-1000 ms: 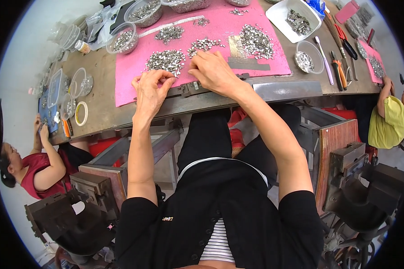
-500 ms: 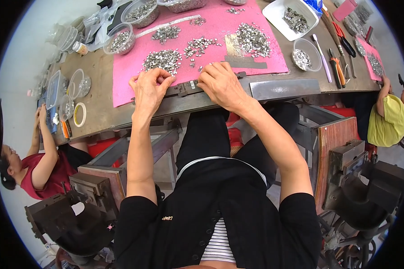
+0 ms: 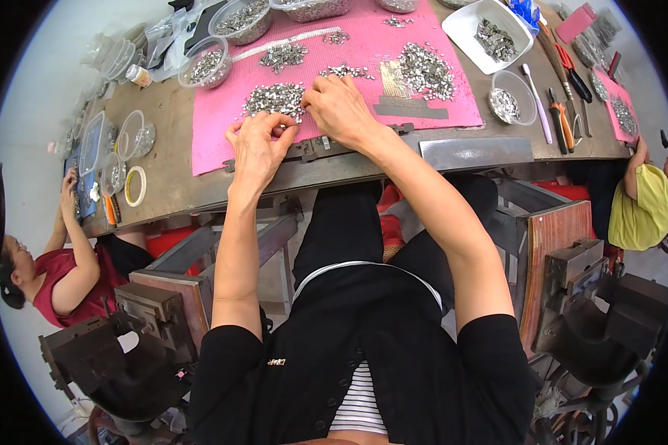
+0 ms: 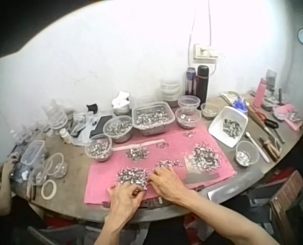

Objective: Manually aligning and inserting small metal components into a guide rail on a workbench.

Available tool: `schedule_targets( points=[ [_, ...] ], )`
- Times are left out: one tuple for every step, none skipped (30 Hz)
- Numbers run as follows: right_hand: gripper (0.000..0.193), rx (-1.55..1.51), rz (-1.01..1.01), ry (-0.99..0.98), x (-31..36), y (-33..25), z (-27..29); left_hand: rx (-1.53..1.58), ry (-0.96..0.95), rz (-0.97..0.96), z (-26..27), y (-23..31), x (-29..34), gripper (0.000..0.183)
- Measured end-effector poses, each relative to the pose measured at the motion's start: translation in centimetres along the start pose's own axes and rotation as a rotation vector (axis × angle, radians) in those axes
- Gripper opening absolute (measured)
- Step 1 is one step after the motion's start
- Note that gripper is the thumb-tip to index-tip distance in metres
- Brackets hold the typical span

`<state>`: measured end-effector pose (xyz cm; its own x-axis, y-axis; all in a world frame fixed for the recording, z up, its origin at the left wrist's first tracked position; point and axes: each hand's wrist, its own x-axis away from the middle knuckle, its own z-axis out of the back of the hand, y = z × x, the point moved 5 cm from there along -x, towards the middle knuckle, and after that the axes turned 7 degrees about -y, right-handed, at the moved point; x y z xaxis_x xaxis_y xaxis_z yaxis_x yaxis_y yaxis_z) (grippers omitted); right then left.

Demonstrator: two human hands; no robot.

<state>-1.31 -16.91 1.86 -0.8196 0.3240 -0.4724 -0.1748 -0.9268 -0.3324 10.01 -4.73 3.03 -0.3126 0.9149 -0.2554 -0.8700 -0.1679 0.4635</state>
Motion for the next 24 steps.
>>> schedule_targets(
  points=[
    [0.007, 0.028, -0.015, -0.027, -0.2, 0.1, -0.4, 0.009, -0.013, -0.003, 0.0, 0.0, 0.0, 0.006],
    [0.007, 0.028, -0.013, -0.028, -0.3, 0.1, -0.6, 0.019, -0.026, -0.006, 0.0, 0.0, -0.1, 0.007],
    [0.007, 0.032, -0.025, -0.049, -0.5, 0.0, -0.6, 0.019, -0.024, -0.002, 0.1, -0.2, -0.1, 0.007],
    [0.006, 0.038, -0.036, -0.070, -0.7, 0.0, -0.7, 0.057, -0.031, -0.019, 0.2, -0.3, -0.1, 0.007],
    [0.006, 0.036, -0.034, -0.073, -0.8, 0.0, -0.8, 0.096, -0.039, -0.036, 0.3, -0.4, 0.0, 0.007],
    [0.006, 0.034, -0.029, -0.078, -0.9, 0.0, -0.8, 0.097, -0.039, -0.037, 0.3, -0.7, -0.1, 0.007],
    [0.006, 0.031, -0.024, -0.082, -0.9, 0.1, -0.8, 0.129, -0.037, -0.028, 0.3, -0.9, -0.1, 0.007],
    [0.006, 0.032, -0.026, -0.083, -0.8, 0.2, -0.8, 0.161, -0.036, -0.019, 0.3, -1.1, -0.1, 0.007],
    [0.006, 0.024, -0.014, -0.079, -0.8, 0.1, -0.6, 0.161, -0.037, -0.019, 0.2, -1.1, 0.0, 0.007],
    [0.006, 0.017, -0.002, -0.074, -0.8, 0.1, -0.4, 0.145, -0.030, -0.022, 0.1, -1.1, 0.0, 0.008],
    [0.006, 0.017, -0.005, -0.074, -0.5, 0.2, -0.1, 0.129, -0.025, -0.025, 0.1, -1.1, 0.0, 0.008],
    [0.006, -0.005, -0.003, -0.058, -0.2, 0.0, 0.5, 0.129, -0.025, -0.023, 0.1, -1.1, 0.1, 0.008],
    [0.006, -0.028, -0.001, -0.042, 0.3, -0.2, 1.3, 0.114, -0.026, -0.028, 0.2, -1.0, 0.1, 0.008],
    [0.006, -0.028, -0.002, -0.044, 0.8, -0.3, 1.9, 0.099, -0.028, -0.033, 0.3, -0.9, 0.2, 0.008],
    [0.007, -0.097, -0.024, -0.063, 1.6, -0.2, 2.8, 0.105, -0.030, -0.039, 0.3, -0.5, 0.1, 0.008],
    [0.008, -0.173, -0.041, -0.084, 2.3, -0.3, 3.5, 0.070, -0.024, -0.042, 0.6, -0.4, 0.2, 0.008],
    [0.011, -0.175, -0.046, -0.121, 3.0, -0.7, 4.1, 0.036, -0.017, -0.045, 0.7, -0.3, 0.4, 0.007],
    [0.011, -0.171, -0.053, -0.120, 3.9, -0.6, 4.5, 0.041, -0.020, -0.050, 0.6, -0.2, 0.3, 0.007],
    [0.012, -0.174, -0.043, -0.126, 4.7, -0.7, 4.9, 0.022, -0.024, -0.053, 0.5, -0.2, 0.1, 0.007],
    [0.013, -0.179, -0.032, -0.133, 5.3, -0.7, 5.1, 0.003, -0.027, -0.055, 0.5, -0.2, 0.0, 0.007],
    [0.015, -0.139, -0.006, -0.140, 5.6, -0.9, 5.4, 0.000, -0.037, -0.058, 0.4, -0.2, -0.2, 0.007],
    [0.015, -0.137, -0.008, -0.139, 5.9, -1.1, 5.4, 0.000, -0.038, -0.060, 0.4, -0.3, -0.3, 0.007],
    [0.015, -0.104, 0.023, -0.121, 6.1, -1.4, 5.5, -0.009, -0.039, -0.075, 0.3, -0.3, -0.4, 0.009],
    [0.014, -0.071, 0.054, -0.103, 6.3, -1.7, 5.6, -0.018, -0.040, -0.090, 0.1, -0.3, -0.4, 0.012]
  ],
)
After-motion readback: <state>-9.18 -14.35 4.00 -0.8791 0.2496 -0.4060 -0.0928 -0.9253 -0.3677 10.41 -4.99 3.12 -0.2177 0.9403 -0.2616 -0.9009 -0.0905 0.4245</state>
